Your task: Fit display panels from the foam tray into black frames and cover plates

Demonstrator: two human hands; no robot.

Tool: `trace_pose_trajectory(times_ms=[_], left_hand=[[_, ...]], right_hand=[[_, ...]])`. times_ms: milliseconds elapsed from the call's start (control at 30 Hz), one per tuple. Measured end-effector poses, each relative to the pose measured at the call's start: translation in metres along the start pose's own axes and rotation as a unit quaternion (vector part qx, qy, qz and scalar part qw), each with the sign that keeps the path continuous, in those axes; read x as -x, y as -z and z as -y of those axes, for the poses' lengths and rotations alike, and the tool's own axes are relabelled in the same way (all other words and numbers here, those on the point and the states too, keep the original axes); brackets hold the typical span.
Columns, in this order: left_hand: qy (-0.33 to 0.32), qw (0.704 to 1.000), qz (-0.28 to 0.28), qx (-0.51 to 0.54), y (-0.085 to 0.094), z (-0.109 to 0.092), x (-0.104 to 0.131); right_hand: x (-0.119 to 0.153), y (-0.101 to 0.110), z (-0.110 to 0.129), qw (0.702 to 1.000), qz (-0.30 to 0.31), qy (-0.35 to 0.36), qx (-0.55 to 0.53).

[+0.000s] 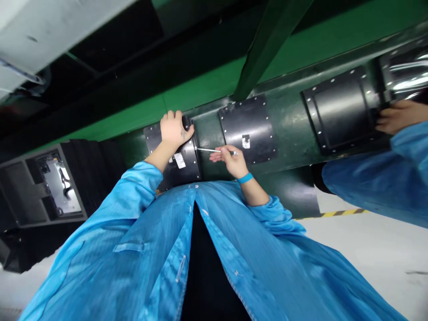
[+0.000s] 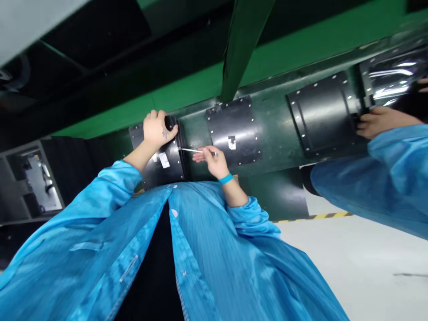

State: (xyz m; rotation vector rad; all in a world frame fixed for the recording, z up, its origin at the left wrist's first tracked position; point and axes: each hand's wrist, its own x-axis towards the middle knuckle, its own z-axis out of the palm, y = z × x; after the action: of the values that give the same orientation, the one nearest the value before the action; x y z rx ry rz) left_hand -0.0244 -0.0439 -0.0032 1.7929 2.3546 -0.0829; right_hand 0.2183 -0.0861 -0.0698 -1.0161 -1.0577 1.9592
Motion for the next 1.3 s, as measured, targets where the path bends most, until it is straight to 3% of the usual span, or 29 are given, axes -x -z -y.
trace_pose_trajectory(times_ms=[167,267,333,433,500,567,633,667,733,800,867,933,1000,1033,1133,1300], left_hand=[[0.009,1.0,0.009,-0.013,0.027,-0.001,-0.004],[-0.031,1.0,0.001,-0.005,0.052,-0.006,0.005],[-0.08,0.997,0.011,0.007,0.078,-0.01,0.026],[-0.189,0.981,0.022,0.026,0.125,-0.023,0.085],[-0.301,0.952,-0.011,0.055,0.155,-0.036,0.13],[-0.417,0.898,-0.076,0.113,0.177,-0.048,0.163],[-0.463,0.853,-0.159,0.179,0.187,-0.052,0.174],[-0.447,0.846,-0.204,0.208,0.187,-0.049,0.172],[-0.348,0.858,-0.282,0.253,0.173,-0.03,0.158],[-0.227,0.887,-0.291,0.279,0.141,0.003,0.145],[-0.114,0.929,-0.21,0.283,0.095,0.038,0.145],[0.006,0.961,-0.081,0.265,0.046,0.066,0.161],[0.091,0.963,0.011,0.253,0.005,0.079,0.185],[0.108,0.96,0.029,0.255,-0.009,0.08,0.196],[0.119,0.953,-0.004,0.279,-0.035,0.078,0.212],[0.18,0.913,-0.113,0.347,-0.05,0.082,0.197]], right_hand=[[0.003,-0.025,0.019,0.997,-0.017,0.04,0.065],[0.005,-0.03,0.027,0.995,-0.024,0.045,0.09],[0.015,-0.032,0.031,0.993,-0.005,0.049,0.109],[0.046,-0.039,0.035,0.987,0.041,0.075,0.139],[0.072,-0.045,0.037,0.976,0.057,0.094,0.188],[0.095,-0.048,0.042,0.96,0.054,0.106,0.252],[0.11,-0.048,0.054,0.946,0.023,0.112,0.304],[0.115,-0.047,0.062,0.94,-0.007,0.114,0.323],[0.119,-0.043,0.078,0.925,-0.075,0.116,0.354],[0.117,-0.037,0.09,0.904,-0.131,0.111,0.391],[0.112,-0.029,0.092,0.877,-0.159,0.097,0.444],[0.104,-0.021,0.084,0.849,-0.171,0.07,0.496],[0.092,-0.02,0.067,0.826,-0.178,0.034,0.534],[0.085,-0.022,0.057,0.816,-0.176,0.013,0.55],[0.066,-0.042,0.03,0.803,-0.147,-0.05,0.576],[0.041,-0.084,0.021,0.832,-0.111,-0.092,0.536]])
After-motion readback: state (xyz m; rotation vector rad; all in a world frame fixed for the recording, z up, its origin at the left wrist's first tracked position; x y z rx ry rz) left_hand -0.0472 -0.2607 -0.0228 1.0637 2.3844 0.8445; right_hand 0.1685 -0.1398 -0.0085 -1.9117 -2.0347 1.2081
